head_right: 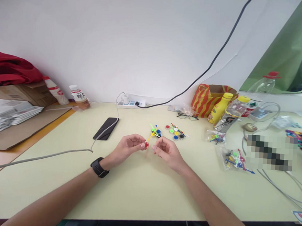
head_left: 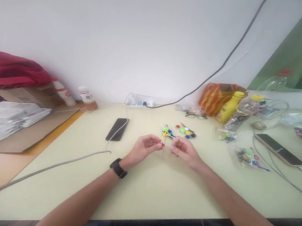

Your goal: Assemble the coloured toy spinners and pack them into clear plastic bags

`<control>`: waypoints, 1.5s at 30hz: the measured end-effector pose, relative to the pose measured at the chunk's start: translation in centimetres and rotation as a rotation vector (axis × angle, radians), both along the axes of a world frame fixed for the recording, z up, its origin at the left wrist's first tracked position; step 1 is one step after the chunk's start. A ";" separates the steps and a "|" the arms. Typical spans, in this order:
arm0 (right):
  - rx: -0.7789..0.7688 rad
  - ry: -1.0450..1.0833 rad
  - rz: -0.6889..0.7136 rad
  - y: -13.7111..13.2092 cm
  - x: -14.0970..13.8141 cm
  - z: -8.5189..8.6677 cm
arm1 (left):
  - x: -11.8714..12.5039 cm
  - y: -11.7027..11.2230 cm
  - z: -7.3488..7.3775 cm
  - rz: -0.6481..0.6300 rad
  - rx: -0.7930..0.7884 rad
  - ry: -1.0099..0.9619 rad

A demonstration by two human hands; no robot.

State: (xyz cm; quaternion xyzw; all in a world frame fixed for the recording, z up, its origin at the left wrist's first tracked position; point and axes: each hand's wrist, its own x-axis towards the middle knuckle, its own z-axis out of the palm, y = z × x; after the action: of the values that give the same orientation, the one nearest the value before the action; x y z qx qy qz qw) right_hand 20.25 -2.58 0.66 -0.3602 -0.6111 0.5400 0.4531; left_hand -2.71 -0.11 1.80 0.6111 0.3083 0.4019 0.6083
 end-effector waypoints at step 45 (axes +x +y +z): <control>0.163 -0.277 -0.146 0.7 0.6 -0.3 | -0.4 0.7 -0.2 0.158 -0.112 -0.088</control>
State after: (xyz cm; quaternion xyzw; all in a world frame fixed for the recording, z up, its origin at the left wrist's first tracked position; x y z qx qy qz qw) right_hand 20.89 -1.92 0.37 -0.4368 -0.6817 0.3992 0.4303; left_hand -3.10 0.58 1.64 0.5315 0.3507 0.4572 0.6209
